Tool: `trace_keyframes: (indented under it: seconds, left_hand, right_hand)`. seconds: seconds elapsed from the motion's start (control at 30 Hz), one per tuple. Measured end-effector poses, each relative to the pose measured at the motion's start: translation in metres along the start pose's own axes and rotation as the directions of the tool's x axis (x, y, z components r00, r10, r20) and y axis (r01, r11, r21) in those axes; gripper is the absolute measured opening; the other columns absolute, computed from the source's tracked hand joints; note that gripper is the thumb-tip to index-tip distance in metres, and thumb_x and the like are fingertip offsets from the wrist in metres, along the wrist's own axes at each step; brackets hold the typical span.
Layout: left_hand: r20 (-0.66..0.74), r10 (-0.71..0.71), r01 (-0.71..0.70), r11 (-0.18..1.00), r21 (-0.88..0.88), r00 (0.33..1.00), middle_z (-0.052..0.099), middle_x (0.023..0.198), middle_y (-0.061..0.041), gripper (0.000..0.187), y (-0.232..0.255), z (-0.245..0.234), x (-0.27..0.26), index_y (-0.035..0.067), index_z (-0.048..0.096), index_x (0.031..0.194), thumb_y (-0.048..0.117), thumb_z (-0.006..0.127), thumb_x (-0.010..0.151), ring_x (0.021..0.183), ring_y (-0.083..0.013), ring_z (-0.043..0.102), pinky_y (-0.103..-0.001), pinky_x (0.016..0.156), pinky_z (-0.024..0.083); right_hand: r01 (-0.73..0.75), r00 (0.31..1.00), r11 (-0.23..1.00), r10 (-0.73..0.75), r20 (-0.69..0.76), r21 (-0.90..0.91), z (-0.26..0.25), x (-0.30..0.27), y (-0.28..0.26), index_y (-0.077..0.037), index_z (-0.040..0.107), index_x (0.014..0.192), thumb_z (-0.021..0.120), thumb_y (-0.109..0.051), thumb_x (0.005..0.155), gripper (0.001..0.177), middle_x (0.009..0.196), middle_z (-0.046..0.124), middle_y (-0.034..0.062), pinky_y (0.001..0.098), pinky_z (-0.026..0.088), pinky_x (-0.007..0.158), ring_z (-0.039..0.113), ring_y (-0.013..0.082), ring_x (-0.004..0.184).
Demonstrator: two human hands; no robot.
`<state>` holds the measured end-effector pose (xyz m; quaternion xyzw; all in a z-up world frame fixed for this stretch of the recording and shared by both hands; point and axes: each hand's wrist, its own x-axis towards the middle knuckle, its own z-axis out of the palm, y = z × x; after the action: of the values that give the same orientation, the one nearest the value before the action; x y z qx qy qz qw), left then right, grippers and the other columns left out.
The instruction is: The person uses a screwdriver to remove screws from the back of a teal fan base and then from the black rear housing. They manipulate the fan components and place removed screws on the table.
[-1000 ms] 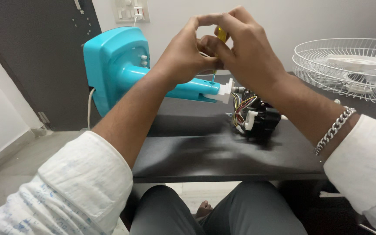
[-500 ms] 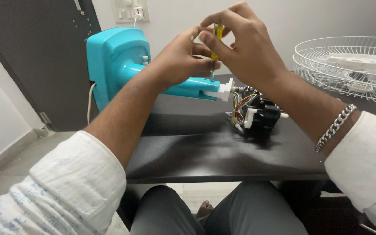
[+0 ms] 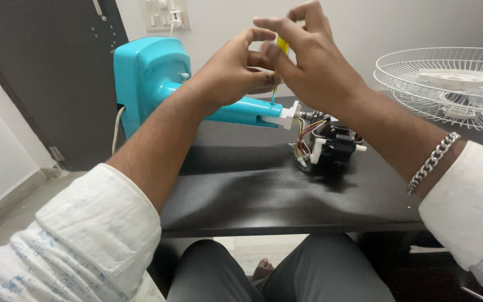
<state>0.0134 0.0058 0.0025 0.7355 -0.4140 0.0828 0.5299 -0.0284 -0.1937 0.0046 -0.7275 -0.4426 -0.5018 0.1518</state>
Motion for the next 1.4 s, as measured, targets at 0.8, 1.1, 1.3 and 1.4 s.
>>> trace_keyframes:
  seconds: [0.8,1.1,1.3,1.4]
  left_hand:
    - [0.044,-0.416,0.177,0.477,0.861,0.908,0.064,0.135,-0.014,0.103,0.025,-0.006,-0.013,0.015,0.053,0.144,0.061,0.093,0.062,0.124,-0.0299,0.062,-0.047,0.106,0.048]
    - [-0.090,-0.377,0.192,0.241,0.951,0.922,0.075,0.114,-0.009,0.082,0.031,0.021,-0.026,0.024,0.071,0.128,0.080,0.074,0.068,0.108,-0.0309,0.070,-0.049,0.094,0.055]
    - [-0.102,-0.259,0.173,0.267,0.948,0.960,0.077,0.098,-0.007,0.075,0.023,0.027,-0.031,0.023,0.073,0.120,0.077,0.077,0.068,0.099,-0.0278,0.072,-0.046,0.085,0.053]
    - [-0.123,-0.242,0.188,0.266,0.945,0.963,0.076,0.097,-0.005,0.076,0.020,0.028,-0.034,0.023,0.072,0.119,0.077,0.079,0.066,0.101,-0.0260,0.070,-0.048,0.088,0.048]
  right_hand:
    - [-0.408,0.912,0.849,0.364,0.188,0.337,0.005,-0.012,0.019,-0.005,0.051,0.140,0.052,-0.020,0.111,0.032,0.124,0.074,0.0160,0.0357,0.067,0.083,0.075,0.0243,0.114]
    - [-0.400,0.915,0.868,0.358,0.188,0.295,0.005,-0.020,0.016,-0.008,0.035,0.149,0.054,-0.016,0.107,0.047,0.118,0.072,0.0202,0.0384,0.067,0.078,0.076,0.0283,0.108]
    - [-0.219,0.975,0.962,0.211,0.065,0.164,0.005,-0.024,0.020,-0.005,0.048,0.140,0.067,-0.019,0.109,0.039,0.123,0.072,0.0238,0.0447,0.060,0.088,0.074,0.0349,0.111]
    - [-0.236,0.972,0.966,0.234,0.030,0.103,0.003,-0.024,0.020,-0.005,0.053,0.138,0.073,-0.023,0.105,0.043,0.124,0.066,0.0247,0.0406,0.063,0.081,0.077,0.0317,0.102]
